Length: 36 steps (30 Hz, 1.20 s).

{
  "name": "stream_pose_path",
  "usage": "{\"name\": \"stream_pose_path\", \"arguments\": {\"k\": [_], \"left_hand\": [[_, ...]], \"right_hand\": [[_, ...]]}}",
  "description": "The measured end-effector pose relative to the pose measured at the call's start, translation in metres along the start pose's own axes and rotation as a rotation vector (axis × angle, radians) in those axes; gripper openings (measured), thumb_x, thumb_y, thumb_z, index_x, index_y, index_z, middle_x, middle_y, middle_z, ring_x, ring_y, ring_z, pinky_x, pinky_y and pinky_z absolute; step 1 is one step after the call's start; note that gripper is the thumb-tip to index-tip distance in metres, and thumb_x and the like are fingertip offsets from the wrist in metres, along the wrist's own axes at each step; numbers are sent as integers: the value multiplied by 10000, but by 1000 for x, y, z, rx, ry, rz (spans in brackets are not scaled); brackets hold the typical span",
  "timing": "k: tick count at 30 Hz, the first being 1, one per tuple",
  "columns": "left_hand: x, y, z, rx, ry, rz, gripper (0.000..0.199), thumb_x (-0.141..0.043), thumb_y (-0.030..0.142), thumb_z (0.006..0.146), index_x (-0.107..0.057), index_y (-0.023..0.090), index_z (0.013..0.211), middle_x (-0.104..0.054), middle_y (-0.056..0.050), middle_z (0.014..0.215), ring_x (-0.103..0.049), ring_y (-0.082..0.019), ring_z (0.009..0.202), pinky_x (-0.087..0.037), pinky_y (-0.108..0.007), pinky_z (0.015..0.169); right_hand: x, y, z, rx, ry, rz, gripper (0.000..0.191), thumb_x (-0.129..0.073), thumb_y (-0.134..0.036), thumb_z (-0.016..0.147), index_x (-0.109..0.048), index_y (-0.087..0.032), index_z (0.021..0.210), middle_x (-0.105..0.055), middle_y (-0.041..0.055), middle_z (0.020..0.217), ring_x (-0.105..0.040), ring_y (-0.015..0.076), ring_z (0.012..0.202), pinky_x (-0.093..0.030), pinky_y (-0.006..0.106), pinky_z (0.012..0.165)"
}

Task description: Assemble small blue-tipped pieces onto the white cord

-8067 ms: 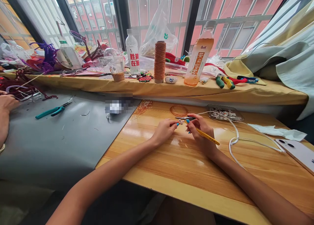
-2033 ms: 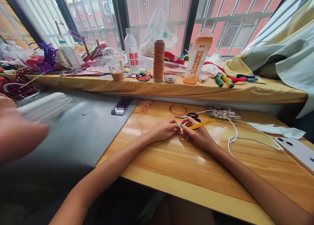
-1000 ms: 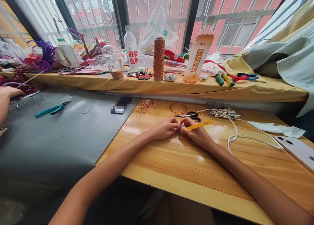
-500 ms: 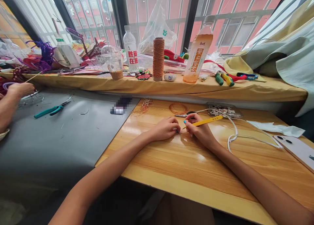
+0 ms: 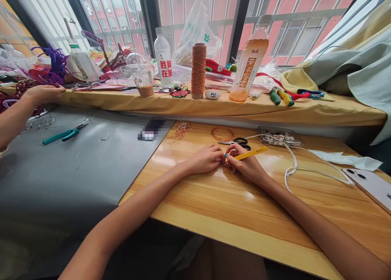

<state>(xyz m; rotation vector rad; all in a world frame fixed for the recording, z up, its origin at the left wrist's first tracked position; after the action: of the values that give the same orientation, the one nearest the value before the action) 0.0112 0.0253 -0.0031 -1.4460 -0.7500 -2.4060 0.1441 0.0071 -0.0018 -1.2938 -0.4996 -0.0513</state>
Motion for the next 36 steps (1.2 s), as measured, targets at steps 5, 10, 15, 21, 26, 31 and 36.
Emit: {"name": "stream_pose_path", "arguments": {"k": [5, 10, 15, 21, 26, 31, 36], "left_hand": [[0, -1, -1, -23, 23, 7, 174, -421, 152, 763, -588, 174, 807, -558, -36, 843, -436, -150, 855, -367, -264, 789], [-5, -2, 0, -21, 29, 3, 176, -427, 125, 738, -588, 175, 785, -554, -36, 859, -450, -148, 853, -369, -270, 795], [-7, -1, 1, -5, 12, 17, 147, -435, 127, 724, -573, 165, 753, -539, -43, 865, -454, -149, 836, -376, -274, 786], [0, 1, 0, 72, -11, -9, 156, -413, 102, 717, -530, 164, 799, -560, -34, 845, -460, -154, 852, -387, -270, 767], [2, 0, -2, 189, 32, -111, 207, -428, 127, 710, -486, 146, 908, -567, -50, 910, -506, -141, 827, -413, -257, 733], [0, -1, -1, 106, 9, -21, 214, -453, 174, 727, -530, 171, 927, -567, -55, 1003, -492, -168, 942, -371, -300, 833], [-2, -4, -1, 110, 9, 0, 137, -450, 179, 738, -543, 160, 837, -593, -39, 845, -518, -148, 814, -401, -269, 746]], "right_hand": [[0, -1, 1, 0, -15, -15, 79, -421, -217, 726, -377, -205, 790, -491, -59, 552, -450, 73, 406, -371, 183, 372], [-2, 0, 2, 16, -15, -83, 45, -393, -206, 737, -386, -207, 781, -467, -62, 559, -428, 68, 398, -355, 183, 369], [-4, 1, 2, 79, 17, -175, 36, -376, -194, 746, -393, -207, 774, -455, -58, 566, -417, 66, 409, -348, 186, 390], [5, 0, 0, 24, 118, -26, 115, -449, -254, 733, -386, -206, 817, -459, -68, 520, -405, 71, 373, -317, 185, 348], [10, 0, 0, 38, 185, 5, 172, -493, -311, 731, -407, -202, 833, -477, -60, 537, -419, 73, 387, -320, 185, 348], [10, 4, 2, 27, 210, 14, 184, -497, -340, 735, -423, -198, 826, -475, -56, 545, -421, 72, 387, -322, 190, 351], [12, 2, 2, 69, 257, 39, 183, -516, -341, 733, -437, -193, 807, -491, -47, 555, -436, 75, 425, -348, 202, 401]]}}
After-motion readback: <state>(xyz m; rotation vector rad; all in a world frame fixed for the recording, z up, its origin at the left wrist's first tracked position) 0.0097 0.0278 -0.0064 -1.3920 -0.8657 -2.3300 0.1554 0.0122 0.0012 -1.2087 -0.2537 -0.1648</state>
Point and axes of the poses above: each hand's wrist, its own z-axis towards the middle knuckle, its own x-axis out of the back of the hand, y = z × x, the point moved 3 cm from there along z, towards the middle knuckle
